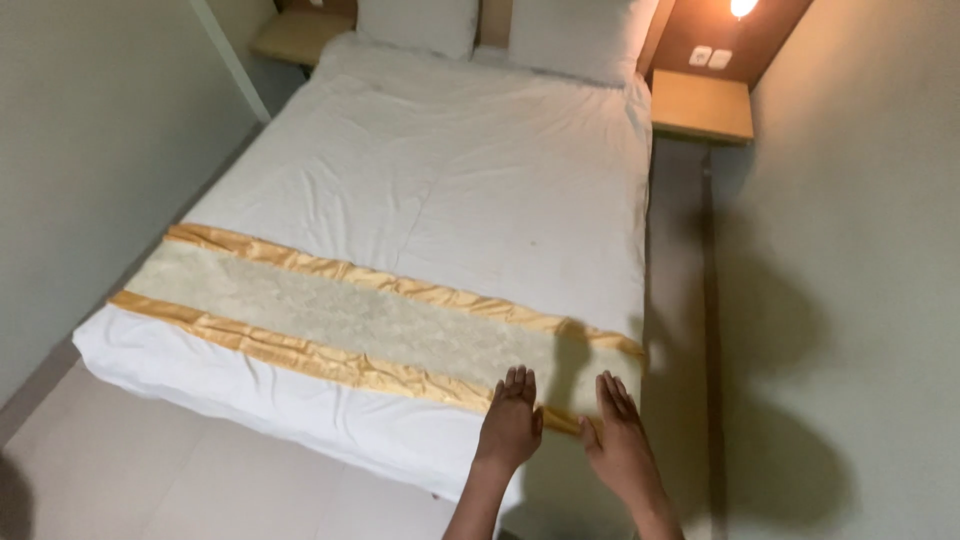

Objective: The person smooths a decorative runner on a bed, then adjusts and fluffs the pillows at the head of the bed. They continue to smooth the bedspread and runner, then move an orange chair under a desk before returning to smooth the bed again.

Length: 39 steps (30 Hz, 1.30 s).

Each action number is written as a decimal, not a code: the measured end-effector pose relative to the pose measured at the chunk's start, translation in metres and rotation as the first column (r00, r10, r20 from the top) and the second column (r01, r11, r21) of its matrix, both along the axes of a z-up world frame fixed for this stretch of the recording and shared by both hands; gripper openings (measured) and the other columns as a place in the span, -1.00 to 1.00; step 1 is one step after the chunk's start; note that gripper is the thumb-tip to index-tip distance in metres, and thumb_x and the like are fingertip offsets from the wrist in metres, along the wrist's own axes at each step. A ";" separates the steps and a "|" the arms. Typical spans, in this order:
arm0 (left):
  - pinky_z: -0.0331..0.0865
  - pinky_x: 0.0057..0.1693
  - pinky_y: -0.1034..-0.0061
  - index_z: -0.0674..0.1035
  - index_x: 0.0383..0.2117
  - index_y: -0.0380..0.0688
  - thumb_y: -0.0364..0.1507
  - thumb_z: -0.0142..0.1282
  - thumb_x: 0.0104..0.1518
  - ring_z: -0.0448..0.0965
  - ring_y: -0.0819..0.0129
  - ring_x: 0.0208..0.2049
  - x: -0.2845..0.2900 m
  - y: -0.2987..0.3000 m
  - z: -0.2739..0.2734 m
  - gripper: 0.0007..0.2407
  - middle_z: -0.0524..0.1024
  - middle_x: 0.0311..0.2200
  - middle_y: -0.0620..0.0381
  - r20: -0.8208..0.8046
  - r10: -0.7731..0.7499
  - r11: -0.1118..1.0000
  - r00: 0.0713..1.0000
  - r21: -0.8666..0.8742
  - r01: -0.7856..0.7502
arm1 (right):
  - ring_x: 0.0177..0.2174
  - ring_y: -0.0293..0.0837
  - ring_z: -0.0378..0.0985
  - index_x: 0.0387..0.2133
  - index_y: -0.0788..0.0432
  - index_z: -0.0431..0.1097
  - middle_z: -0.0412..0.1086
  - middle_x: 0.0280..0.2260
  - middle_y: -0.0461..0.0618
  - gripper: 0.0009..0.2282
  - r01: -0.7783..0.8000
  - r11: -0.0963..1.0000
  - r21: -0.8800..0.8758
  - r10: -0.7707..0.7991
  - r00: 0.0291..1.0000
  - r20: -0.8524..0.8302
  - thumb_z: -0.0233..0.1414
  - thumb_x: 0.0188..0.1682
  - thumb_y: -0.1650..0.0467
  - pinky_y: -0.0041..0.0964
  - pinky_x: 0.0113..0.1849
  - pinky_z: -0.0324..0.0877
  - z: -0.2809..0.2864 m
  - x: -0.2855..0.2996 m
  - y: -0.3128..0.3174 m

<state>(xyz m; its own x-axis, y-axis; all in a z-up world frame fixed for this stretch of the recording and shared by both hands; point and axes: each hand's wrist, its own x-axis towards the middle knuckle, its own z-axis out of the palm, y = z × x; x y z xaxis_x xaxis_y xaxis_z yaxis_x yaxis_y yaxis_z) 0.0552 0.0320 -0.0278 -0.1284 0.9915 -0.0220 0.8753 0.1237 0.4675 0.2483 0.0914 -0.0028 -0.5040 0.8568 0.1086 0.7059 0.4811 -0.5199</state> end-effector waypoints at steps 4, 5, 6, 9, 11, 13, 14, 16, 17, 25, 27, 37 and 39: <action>-0.14 0.47 0.18 0.10 0.35 -0.47 -0.41 -0.10 0.32 -0.05 -0.08 0.45 0.008 0.017 0.014 -0.48 0.05 0.39 -0.33 -0.059 0.035 0.999 0.998 -0.016 -0.036 | 0.35 0.14 -0.07 0.34 0.26 -0.07 -0.07 0.38 0.23 -0.37 -0.002 0.996 -0.086 -0.002 0.999 -0.042 -0.01 0.03 0.30 -0.11 0.29 -0.08 0.004 0.008 0.019; -0.13 0.46 0.18 0.10 0.35 -0.47 -0.41 -0.10 0.32 -0.05 -0.08 0.45 0.015 0.019 0.017 -0.48 0.05 0.39 -0.32 -0.079 0.061 0.998 0.995 -0.021 -0.062 | 0.35 0.15 -0.06 0.34 0.29 -0.08 -0.07 0.37 0.27 -0.37 -0.046 0.999 -0.019 0.045 0.998 -0.052 -0.01 0.05 0.29 -0.07 0.30 -0.10 -0.003 0.015 0.027; -0.12 0.46 0.18 0.10 0.35 -0.47 -0.40 -0.09 0.32 -0.05 -0.08 0.45 0.021 0.022 0.020 -0.47 0.05 0.39 -0.31 -0.099 0.086 0.996 0.991 -0.025 -0.089 | 0.35 0.17 -0.04 0.35 0.31 -0.08 -0.06 0.35 0.30 -0.37 -0.089 0.995 0.048 0.092 0.994 -0.061 -0.01 0.06 0.29 -0.03 0.31 -0.11 -0.009 0.021 0.036; -0.11 0.46 0.17 0.11 0.34 -0.46 -0.39 -0.08 0.31 -0.05 -0.06 0.45 0.049 0.036 0.017 -0.47 0.06 0.40 -0.27 -0.099 0.185 0.983 0.978 0.017 -0.184 | 0.34 0.18 -0.05 0.35 0.28 -0.09 -0.09 0.37 0.28 -0.36 -0.156 0.988 -0.014 0.154 0.984 -0.089 0.00 0.05 0.28 -0.06 0.29 -0.06 -0.007 0.046 0.059; -0.10 0.46 0.17 0.11 0.35 -0.45 -0.39 -0.08 0.31 -0.05 -0.05 0.45 0.079 0.046 0.011 -0.47 0.07 0.40 -0.26 -0.091 0.233 0.972 0.968 0.028 -0.232 | 0.34 0.19 -0.04 0.35 0.28 -0.09 -0.07 0.37 0.26 -0.37 -0.189 0.982 -0.001 0.188 0.978 -0.093 -0.01 0.05 0.29 -0.06 0.28 -0.05 -0.002 0.070 0.075; -0.09 0.46 0.17 0.12 0.35 -0.45 -0.39 -0.07 0.31 -0.05 -0.05 0.46 0.110 0.051 0.006 -0.47 0.07 0.40 -0.25 -0.092 0.266 0.964 0.960 0.031 -0.264 | 0.34 0.19 -0.03 0.35 0.28 -0.08 -0.06 0.38 0.24 -0.37 -0.206 0.979 0.003 0.205 0.973 -0.105 -0.01 0.05 0.29 -0.05 0.28 -0.04 -0.006 0.095 0.090; -0.10 0.45 0.17 0.11 0.35 -0.44 -0.37 -0.07 0.31 -0.07 -0.04 0.46 0.125 0.052 0.004 -0.46 0.05 0.41 -0.24 -0.082 0.281 0.959 0.956 -0.005 -0.282 | 0.33 0.18 -0.02 0.35 0.28 -0.07 -0.05 0.37 0.24 -0.37 -0.227 0.974 0.026 0.228 0.970 -0.083 -0.01 0.05 0.29 -0.04 0.28 -0.04 -0.012 0.106 0.099; -0.11 0.45 0.17 0.10 0.35 -0.43 -0.36 -0.06 0.31 -0.08 -0.04 0.46 0.151 0.062 0.012 -0.45 0.03 0.41 -0.24 -0.071 0.290 0.956 0.955 -0.029 -0.292 | 0.33 0.18 0.00 0.35 0.27 -0.07 -0.04 0.35 0.24 -0.37 -0.241 0.969 0.060 0.244 0.968 -0.059 0.00 0.05 0.28 -0.03 0.28 -0.04 -0.010 0.129 0.119; -0.11 0.45 0.17 0.09 0.35 -0.43 -0.34 -0.06 0.31 -0.10 -0.04 0.46 0.162 0.064 0.014 -0.44 0.01 0.41 -0.23 -0.063 0.306 0.948 0.950 -0.069 -0.310 | 0.34 0.19 -0.02 0.34 0.27 -0.06 -0.04 0.36 0.24 -0.38 -0.245 0.969 0.022 0.246 0.967 -0.062 0.00 0.05 0.30 -0.04 0.28 -0.03 -0.009 0.138 0.126; -0.11 0.47 0.19 0.08 0.36 -0.44 -0.33 -0.09 0.34 -0.11 -0.06 0.47 0.198 0.070 0.012 -0.45 0.01 0.42 -0.24 -0.076 0.343 0.934 0.936 -0.080 -0.348 | 0.34 0.14 0.00 0.37 0.22 -0.11 -0.06 0.38 0.21 -0.37 -0.251 0.968 -0.021 0.247 0.963 -0.110 -0.02 0.06 0.31 -0.07 0.28 0.00 0.012 0.177 0.134; -0.13 0.46 0.18 0.07 0.36 -0.44 -0.33 -0.09 0.34 -0.10 -0.06 0.46 0.200 0.075 0.014 -0.44 0.01 0.42 -0.24 -0.081 0.325 0.941 0.942 -0.073 -0.331 | 0.34 0.10 0.02 0.37 0.18 -0.09 -0.04 0.38 0.15 -0.37 -0.223 0.972 -0.074 0.213 0.970 -0.121 -0.02 0.04 0.30 -0.09 0.27 0.05 0.011 0.183 0.128; -0.10 0.46 0.18 0.10 0.36 -0.45 -0.34 -0.08 0.32 -0.05 -0.06 0.46 0.224 0.074 -0.012 -0.44 0.05 0.41 -0.27 -0.027 0.333 0.942 0.943 -0.030 -0.333 | 0.35 0.14 -0.04 0.35 0.27 -0.05 -0.03 0.37 0.22 -0.39 -0.335 0.942 0.026 0.335 0.942 -0.002 -0.02 0.07 0.28 -0.06 0.28 0.01 -0.023 0.203 0.125; -0.10 0.46 0.17 0.11 0.36 -0.45 -0.34 -0.06 0.31 -0.05 -0.05 0.46 0.219 0.072 -0.019 -0.44 0.05 0.41 -0.27 -0.034 0.368 0.928 0.929 -0.044 -0.369 | 0.35 0.15 -0.07 0.35 0.30 -0.07 -0.07 0.37 0.24 -0.37 -0.380 0.925 0.021 0.380 0.925 -0.018 -0.02 0.03 0.29 -0.05 0.25 0.01 -0.029 0.195 0.131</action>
<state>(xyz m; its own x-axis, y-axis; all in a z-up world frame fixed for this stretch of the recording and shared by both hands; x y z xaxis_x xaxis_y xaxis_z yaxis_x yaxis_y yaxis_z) 0.2744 0.1041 -0.0471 -0.4853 0.8722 -0.0617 0.7750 0.4618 0.4315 0.4430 0.2225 -0.0320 -0.7888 0.5994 0.1360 0.4570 0.7200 -0.5223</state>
